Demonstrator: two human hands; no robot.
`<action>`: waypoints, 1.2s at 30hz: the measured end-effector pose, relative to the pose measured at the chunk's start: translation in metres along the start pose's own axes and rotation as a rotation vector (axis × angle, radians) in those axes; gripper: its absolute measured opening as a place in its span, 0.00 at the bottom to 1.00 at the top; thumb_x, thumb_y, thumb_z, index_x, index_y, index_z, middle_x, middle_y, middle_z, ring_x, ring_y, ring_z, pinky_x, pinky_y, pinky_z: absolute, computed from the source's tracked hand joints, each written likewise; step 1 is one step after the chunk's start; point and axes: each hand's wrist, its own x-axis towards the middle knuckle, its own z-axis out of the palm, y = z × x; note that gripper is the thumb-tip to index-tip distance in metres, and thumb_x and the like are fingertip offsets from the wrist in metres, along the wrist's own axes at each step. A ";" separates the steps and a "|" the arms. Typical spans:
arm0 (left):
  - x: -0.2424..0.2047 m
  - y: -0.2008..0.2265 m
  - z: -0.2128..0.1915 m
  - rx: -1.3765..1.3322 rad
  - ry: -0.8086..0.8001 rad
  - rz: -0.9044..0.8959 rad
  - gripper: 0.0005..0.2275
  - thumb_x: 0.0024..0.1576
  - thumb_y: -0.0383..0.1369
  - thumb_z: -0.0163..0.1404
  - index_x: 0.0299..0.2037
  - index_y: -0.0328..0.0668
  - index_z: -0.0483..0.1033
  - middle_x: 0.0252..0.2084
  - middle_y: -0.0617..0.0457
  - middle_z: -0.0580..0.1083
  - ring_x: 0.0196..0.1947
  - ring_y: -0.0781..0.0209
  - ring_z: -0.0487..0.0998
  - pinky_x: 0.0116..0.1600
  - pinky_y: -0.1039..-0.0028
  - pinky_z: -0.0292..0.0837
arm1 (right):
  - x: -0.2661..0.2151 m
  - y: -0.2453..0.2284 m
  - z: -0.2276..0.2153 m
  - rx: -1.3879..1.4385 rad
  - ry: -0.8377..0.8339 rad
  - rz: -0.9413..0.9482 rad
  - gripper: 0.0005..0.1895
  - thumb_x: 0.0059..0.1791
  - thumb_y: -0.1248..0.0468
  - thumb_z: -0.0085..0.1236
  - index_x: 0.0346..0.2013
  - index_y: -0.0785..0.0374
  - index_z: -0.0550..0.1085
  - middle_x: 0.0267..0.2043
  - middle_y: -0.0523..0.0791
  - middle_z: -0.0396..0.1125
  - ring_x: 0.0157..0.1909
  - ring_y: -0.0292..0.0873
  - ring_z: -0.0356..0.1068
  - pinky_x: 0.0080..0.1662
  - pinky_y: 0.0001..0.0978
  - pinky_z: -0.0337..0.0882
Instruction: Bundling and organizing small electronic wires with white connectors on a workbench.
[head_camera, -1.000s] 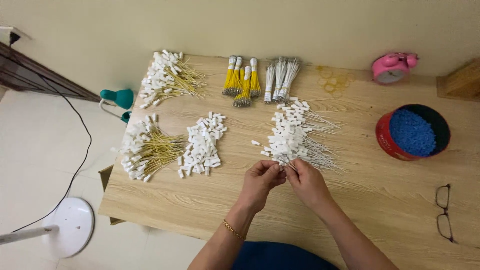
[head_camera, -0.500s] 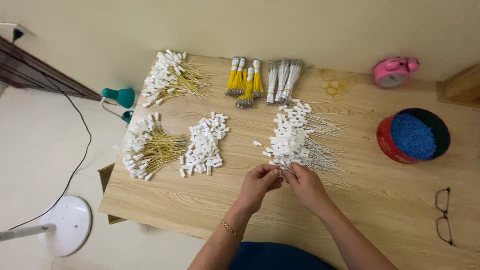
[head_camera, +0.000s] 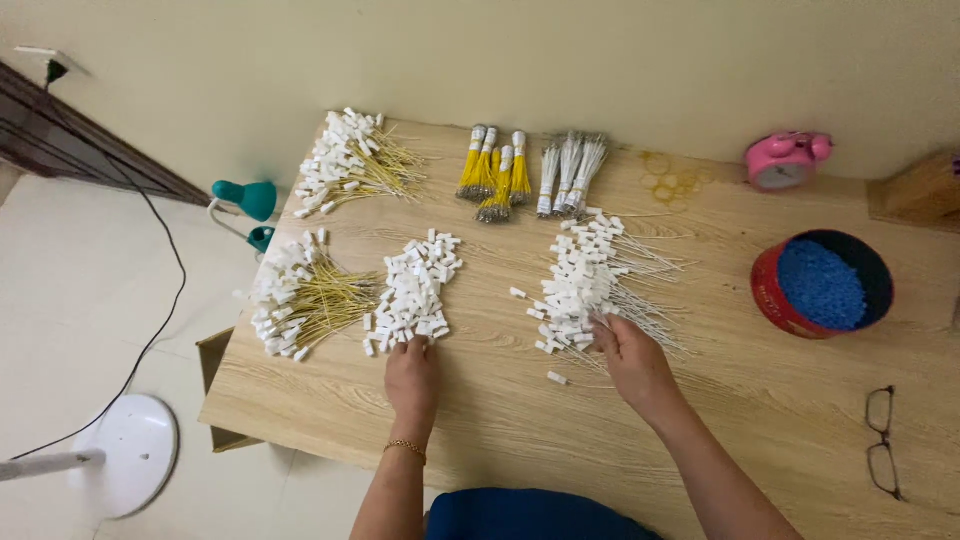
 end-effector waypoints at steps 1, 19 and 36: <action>-0.001 -0.004 0.005 -0.003 -0.003 0.005 0.07 0.59 0.37 0.55 0.44 0.50 0.80 0.44 0.49 0.76 0.45 0.46 0.77 0.46 0.57 0.76 | -0.005 -0.011 -0.004 -0.001 0.006 0.003 0.18 0.56 0.56 0.44 0.55 0.61 0.72 0.48 0.47 0.75 0.47 0.43 0.77 0.48 0.37 0.73; -0.044 0.154 -0.025 -1.666 -0.823 -0.378 0.12 0.62 0.27 0.51 0.54 0.33 0.70 0.44 0.47 0.75 0.41 0.59 0.79 0.48 0.69 0.81 | -0.028 -0.020 -0.009 0.400 -0.104 0.038 0.11 0.54 0.58 0.54 0.43 0.64 0.75 0.27 0.38 0.65 0.27 0.30 0.59 0.31 0.26 0.64; -0.045 0.163 -0.048 -1.809 -0.828 -0.463 0.12 0.62 0.27 0.49 0.55 0.33 0.70 0.50 0.45 0.76 0.46 0.57 0.80 0.52 0.69 0.80 | -0.043 -0.056 -0.023 0.215 0.001 0.020 0.13 0.51 0.55 0.56 0.40 0.62 0.77 0.22 0.40 0.69 0.23 0.31 0.62 0.27 0.30 0.65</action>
